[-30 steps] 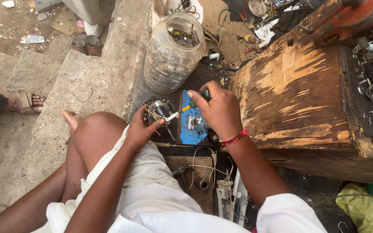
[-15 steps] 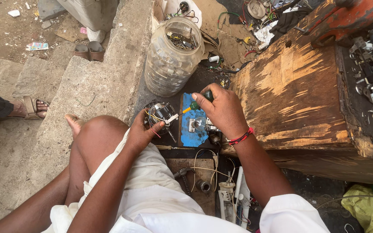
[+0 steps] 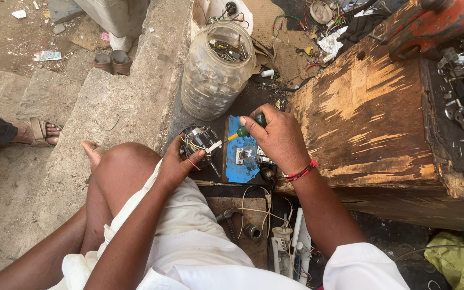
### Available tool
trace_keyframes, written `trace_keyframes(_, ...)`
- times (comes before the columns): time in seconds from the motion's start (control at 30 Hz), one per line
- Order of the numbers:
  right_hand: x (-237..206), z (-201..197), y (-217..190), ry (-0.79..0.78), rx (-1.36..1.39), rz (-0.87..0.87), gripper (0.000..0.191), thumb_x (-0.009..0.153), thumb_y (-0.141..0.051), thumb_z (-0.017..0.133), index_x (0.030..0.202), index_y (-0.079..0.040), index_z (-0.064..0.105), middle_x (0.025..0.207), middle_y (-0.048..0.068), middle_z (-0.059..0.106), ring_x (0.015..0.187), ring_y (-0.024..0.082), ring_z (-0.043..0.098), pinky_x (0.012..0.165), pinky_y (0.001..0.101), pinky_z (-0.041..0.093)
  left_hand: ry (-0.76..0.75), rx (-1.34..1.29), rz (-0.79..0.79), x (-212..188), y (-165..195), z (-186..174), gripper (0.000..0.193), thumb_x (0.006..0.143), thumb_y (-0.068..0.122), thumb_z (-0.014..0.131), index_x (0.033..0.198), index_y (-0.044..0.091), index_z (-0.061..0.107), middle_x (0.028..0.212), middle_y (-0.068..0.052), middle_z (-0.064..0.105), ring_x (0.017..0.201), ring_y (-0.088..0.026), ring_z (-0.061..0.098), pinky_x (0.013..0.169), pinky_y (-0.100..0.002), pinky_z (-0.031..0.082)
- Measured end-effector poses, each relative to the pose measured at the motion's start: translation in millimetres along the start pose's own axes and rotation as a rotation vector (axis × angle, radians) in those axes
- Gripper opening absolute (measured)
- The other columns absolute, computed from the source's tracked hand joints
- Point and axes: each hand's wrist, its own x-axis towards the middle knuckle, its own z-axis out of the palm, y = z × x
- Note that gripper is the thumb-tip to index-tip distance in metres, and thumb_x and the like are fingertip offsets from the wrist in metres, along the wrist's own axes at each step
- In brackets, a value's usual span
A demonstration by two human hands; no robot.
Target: The person sits on outdoor stone steps and repairs a small electric motor, holding the motor on their lap and using a screwdriver to work on its parts. They pick the motor from a jar of parts, unscrew and reposition components, and at one point use a wrench on the motor before resuming with the screwdriver.
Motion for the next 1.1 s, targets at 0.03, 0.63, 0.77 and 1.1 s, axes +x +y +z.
trace_keyframes(0.03, -0.2, 0.2, -0.3, 0.003, 0.004, 0.001, 0.034, 0.094, -0.038, 0.073, 0.091, -0.004, 0.071, 0.061, 0.011, 0.069, 0.058, 0.021, 0.072, 0.054, 0.0368, 0.054, 0.006, 0.020, 0.005, 0.0, -0.2, -0.4, 0.091, 0.081, 0.037, 0.082, 0.150, -0.002, 0.038, 0.125, -0.022, 0.066, 0.101, -0.023, 0.073, 0.075, -0.033, 0.065)
trace_keyframes(0.63, -0.4, -7.1, 7.0, 0.019, 0.075, -0.001, 0.033, 0.094, -0.037, 0.073, 0.091, -0.005, 0.070, 0.058, 0.008, 0.067, 0.054, 0.019, 0.070, 0.051, 0.0344, 0.051, -0.005, -0.034, -0.005, 0.6, -1.5, 1.5, 0.093, 0.081, 0.034, 0.081, 0.152, -0.003, 0.034, 0.125, -0.022, 0.066, 0.100, -0.023, 0.073, 0.074, -0.033, 0.063)
trace_keyframes(0.77, -2.0, -7.2, 7.8, 0.006, 0.082, 0.032, 0.032, 0.094, -0.037, 0.073, 0.091, -0.005, 0.071, 0.055, 0.010, 0.066, 0.052, 0.020, 0.070, 0.050, 0.0356, 0.050, -0.005, -0.038, 0.022, -0.1, -1.6, 2.3, 0.092, 0.082, 0.034, 0.082, 0.151, -0.004, 0.035, 0.125, -0.022, 0.066, 0.102, -0.022, 0.073, 0.077, -0.032, 0.064)
trace_keyframes(1.1, -2.5, 0.4, 12.6, 0.015, 0.058, 0.000, 0.033, 0.094, -0.038, 0.073, 0.090, -0.005, 0.070, 0.060, 0.008, 0.070, 0.057, 0.019, 0.073, 0.054, 0.0343, 0.054, 0.017, 0.008, -0.029, -1.9, 1.2, 4.8, 0.091, 0.081, 0.035, 0.081, 0.151, -0.004, 0.036, 0.120, -0.022, 0.068, 0.098, -0.022, 0.074, 0.073, -0.033, 0.063)
